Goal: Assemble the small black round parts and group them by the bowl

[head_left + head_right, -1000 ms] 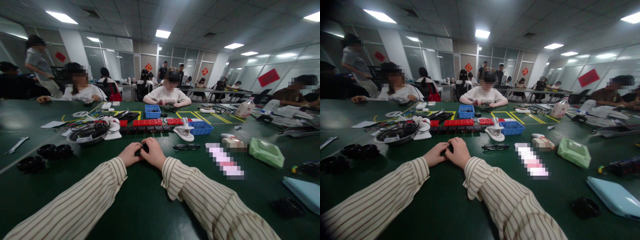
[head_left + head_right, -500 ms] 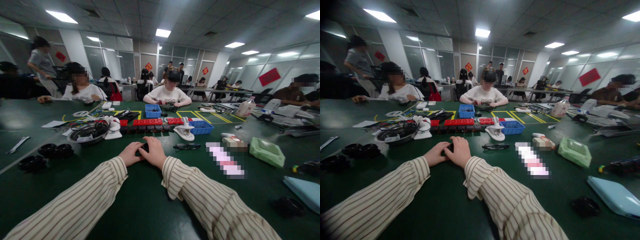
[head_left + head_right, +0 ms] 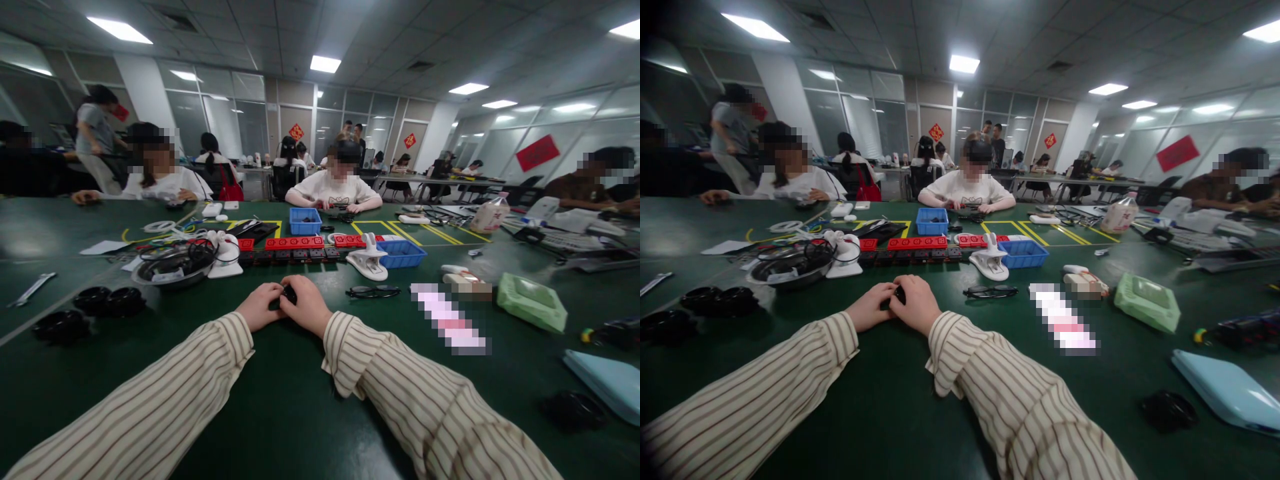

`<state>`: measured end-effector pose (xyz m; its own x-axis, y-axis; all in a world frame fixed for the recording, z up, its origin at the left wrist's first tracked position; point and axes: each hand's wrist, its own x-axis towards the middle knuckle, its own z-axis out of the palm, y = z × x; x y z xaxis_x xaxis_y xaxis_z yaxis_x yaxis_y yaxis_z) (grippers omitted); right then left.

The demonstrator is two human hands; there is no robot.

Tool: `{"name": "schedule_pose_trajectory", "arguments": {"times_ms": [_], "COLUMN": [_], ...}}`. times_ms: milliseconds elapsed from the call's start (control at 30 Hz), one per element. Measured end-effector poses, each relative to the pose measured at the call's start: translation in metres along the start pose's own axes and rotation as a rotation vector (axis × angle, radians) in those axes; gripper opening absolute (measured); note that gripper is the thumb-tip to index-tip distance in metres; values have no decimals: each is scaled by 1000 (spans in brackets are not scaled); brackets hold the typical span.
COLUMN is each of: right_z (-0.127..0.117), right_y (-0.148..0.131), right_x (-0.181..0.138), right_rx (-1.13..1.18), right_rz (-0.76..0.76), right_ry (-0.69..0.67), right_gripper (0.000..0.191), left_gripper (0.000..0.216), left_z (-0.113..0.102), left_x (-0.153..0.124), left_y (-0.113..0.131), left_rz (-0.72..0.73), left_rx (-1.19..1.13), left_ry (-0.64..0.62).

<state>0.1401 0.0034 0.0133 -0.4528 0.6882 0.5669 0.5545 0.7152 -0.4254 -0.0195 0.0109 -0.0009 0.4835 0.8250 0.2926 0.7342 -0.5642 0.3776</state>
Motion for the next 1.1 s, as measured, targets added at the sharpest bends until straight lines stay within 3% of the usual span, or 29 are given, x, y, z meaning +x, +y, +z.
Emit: {"name": "schedule_pose_trajectory", "arguments": {"times_ms": [167,367,467,600,833,967,1100], "right_z": [-1,-2,-1,0,-2,-5,-5], "right_y": [-3,-4,-4,-2,-1,-4,-6], "right_x": [-2,-1,0,0,-1,-2,-2], "right_rx": [-43,-196,-244,-255,-58,-19,-68], "right_rz": [9,158,177,147,49,8,43], "right_ry": [-32,11,10,13,19,-44,-9], "right_gripper": [35,37,35,29,30,37,42], "left_gripper": [35,49,42,33,34,39,46], "left_z": [2,3,3,0,-1,2,3], "left_x": [0,0,0,0,0,1,1], "left_y": [-3,-3,-1,2,1,-3,-3], "left_rz": [17,-21,-26,-26,-14,-2,-8], "left_rx": [12,-13,-15,-2,6,15,7], "left_ry": [6,32,23,0,-5,9,15]}}
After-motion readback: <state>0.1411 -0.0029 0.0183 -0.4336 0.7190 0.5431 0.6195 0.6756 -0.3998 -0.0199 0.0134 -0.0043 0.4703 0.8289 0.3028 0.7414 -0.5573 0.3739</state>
